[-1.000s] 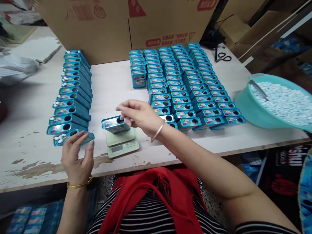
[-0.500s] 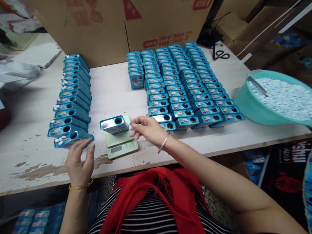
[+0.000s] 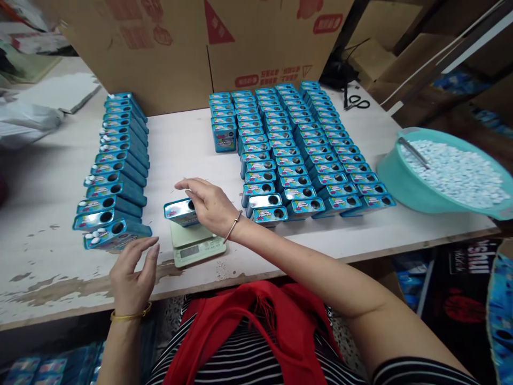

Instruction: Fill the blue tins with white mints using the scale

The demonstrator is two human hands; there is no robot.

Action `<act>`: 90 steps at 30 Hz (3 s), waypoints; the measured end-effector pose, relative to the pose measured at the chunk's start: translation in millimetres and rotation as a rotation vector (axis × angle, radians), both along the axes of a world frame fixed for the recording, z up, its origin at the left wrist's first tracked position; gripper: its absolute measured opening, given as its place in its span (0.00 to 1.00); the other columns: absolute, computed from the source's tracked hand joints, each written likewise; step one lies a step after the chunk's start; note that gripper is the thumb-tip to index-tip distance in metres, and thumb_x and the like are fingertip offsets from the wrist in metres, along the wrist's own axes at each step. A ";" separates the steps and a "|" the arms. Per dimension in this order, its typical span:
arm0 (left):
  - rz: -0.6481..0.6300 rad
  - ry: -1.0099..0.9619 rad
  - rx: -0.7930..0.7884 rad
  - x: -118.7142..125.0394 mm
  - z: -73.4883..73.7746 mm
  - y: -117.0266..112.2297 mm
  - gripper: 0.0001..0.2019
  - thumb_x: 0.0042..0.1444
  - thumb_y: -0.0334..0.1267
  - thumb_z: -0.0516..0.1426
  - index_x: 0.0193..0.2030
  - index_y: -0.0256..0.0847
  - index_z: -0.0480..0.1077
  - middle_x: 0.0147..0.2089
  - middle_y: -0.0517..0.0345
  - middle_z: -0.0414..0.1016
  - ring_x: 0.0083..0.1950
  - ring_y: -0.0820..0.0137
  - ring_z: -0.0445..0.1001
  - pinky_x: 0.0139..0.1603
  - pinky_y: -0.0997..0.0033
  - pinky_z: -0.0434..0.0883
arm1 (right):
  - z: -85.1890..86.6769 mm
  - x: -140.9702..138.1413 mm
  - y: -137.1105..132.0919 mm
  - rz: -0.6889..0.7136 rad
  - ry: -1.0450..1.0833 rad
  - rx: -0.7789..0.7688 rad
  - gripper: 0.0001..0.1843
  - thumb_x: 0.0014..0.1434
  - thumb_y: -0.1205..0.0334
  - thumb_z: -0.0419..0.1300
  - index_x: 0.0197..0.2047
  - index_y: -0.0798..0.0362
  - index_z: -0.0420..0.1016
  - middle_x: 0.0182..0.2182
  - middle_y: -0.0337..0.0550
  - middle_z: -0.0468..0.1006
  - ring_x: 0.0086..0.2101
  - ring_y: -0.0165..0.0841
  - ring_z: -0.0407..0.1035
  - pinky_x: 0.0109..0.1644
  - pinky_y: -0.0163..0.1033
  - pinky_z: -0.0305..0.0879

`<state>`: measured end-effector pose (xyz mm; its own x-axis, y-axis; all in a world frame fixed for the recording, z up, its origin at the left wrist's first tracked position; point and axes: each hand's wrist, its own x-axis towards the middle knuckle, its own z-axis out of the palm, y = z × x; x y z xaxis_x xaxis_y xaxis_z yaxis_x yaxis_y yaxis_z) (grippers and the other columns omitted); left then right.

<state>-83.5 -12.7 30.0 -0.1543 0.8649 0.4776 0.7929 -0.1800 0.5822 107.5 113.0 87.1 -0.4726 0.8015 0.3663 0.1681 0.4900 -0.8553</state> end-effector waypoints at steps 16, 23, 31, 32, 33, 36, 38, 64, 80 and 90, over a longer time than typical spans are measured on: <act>0.024 -0.029 -0.042 0.7 -11.9 -4.8 0.09 0.60 0.38 0.54 0.43 0.39 0.71 0.42 0.51 0.73 0.46 0.68 0.72 0.51 0.64 0.68 | 1.6 13.9 -14.6 -0.023 -0.145 0.168 0.24 0.66 0.68 0.39 0.63 0.52 0.58 0.58 0.47 0.67 0.59 0.33 0.59 0.64 0.48 0.52; 0.086 -0.001 -0.069 -9.1 -21.1 -12.5 0.09 0.60 0.40 0.53 0.42 0.38 0.71 0.41 0.51 0.73 0.45 0.68 0.71 0.49 0.65 0.68 | -33.0 48.6 -61.6 -0.281 -0.168 -0.156 0.14 0.67 0.59 0.43 0.48 0.53 0.66 0.34 0.44 0.72 0.33 0.31 0.67 0.39 0.37 0.63; 0.070 -0.034 -0.138 -6.2 -40.7 -20.9 0.10 0.60 0.40 0.52 0.40 0.38 0.71 0.38 0.52 0.73 0.42 0.69 0.71 0.46 0.66 0.69 | -80.9 37.6 -56.8 -0.220 -0.708 -0.175 0.23 0.59 0.40 0.53 0.34 0.55 0.66 0.28 0.44 0.71 0.30 0.33 0.65 0.33 0.35 0.55; 0.071 -0.034 -0.137 -6.4 -42.2 -21.6 0.09 0.60 0.40 0.52 0.40 0.38 0.71 0.38 0.52 0.72 0.42 0.69 0.71 0.46 0.66 0.69 | -80.9 35.7 -55.2 -0.212 -0.743 -0.178 0.23 0.60 0.40 0.52 0.34 0.55 0.66 0.28 0.45 0.72 0.30 0.33 0.65 0.33 0.35 0.55; 0.071 -0.032 -0.135 -6.6 -43.8 -22.1 0.09 0.60 0.40 0.52 0.40 0.38 0.71 0.38 0.52 0.72 0.42 0.69 0.71 0.46 0.66 0.68 | -80.7 34.4 -54.2 -0.202 -0.760 -0.177 0.22 0.61 0.42 0.51 0.35 0.55 0.66 0.29 0.45 0.73 0.30 0.34 0.66 0.33 0.35 0.55; 0.076 -0.023 -0.106 -7.4 -48.8 -22.7 0.08 0.60 0.38 0.53 0.40 0.38 0.71 0.38 0.52 0.71 0.42 0.69 0.70 0.46 0.67 0.68 | -81.3 34.6 -53.9 -0.154 -0.744 -0.151 0.15 0.66 0.53 0.47 0.36 0.55 0.67 0.32 0.46 0.75 0.33 0.33 0.68 0.36 0.35 0.56; 0.083 -0.019 -0.085 -7.6 -52.4 -22.5 0.08 0.60 0.38 0.53 0.40 0.37 0.71 0.38 0.52 0.70 0.42 0.69 0.70 0.46 0.67 0.68 | -83.1 37.2 -54.7 -0.119 -0.719 -0.132 0.13 0.67 0.58 0.46 0.37 0.55 0.67 0.33 0.47 0.75 0.35 0.33 0.68 0.38 0.35 0.57; 0.087 -0.008 -0.056 -8.5 -61.2 -24.1 0.07 0.59 0.35 0.54 0.41 0.37 0.71 0.39 0.53 0.70 0.42 0.69 0.70 0.46 0.67 0.68 | -14.3 18.4 -28.4 -0.200 -0.191 0.138 0.14 0.64 0.63 0.50 0.51 0.58 0.66 0.30 0.42 0.72 0.30 0.30 0.65 0.40 0.38 0.62; 0.088 -0.007 -0.060 -7.2 -61.2 -23.5 0.07 0.59 0.35 0.54 0.41 0.37 0.71 0.39 0.52 0.70 0.42 0.69 0.69 0.45 0.67 0.68 | -108.7 75.9 -93.6 -0.214 -0.082 -0.691 0.15 0.58 0.48 0.54 0.33 0.52 0.61 0.20 0.32 0.58 0.22 0.26 0.54 0.26 0.33 0.50; 0.091 0.004 -0.057 -5.2 -59.5 -22.1 0.07 0.59 0.36 0.54 0.40 0.37 0.71 0.38 0.52 0.70 0.41 0.69 0.69 0.44 0.68 0.68 | -115.9 74.7 -95.5 -0.232 -0.190 -0.584 0.14 0.60 0.50 0.54 0.33 0.52 0.65 0.22 0.34 0.62 0.23 0.26 0.53 0.28 0.34 0.50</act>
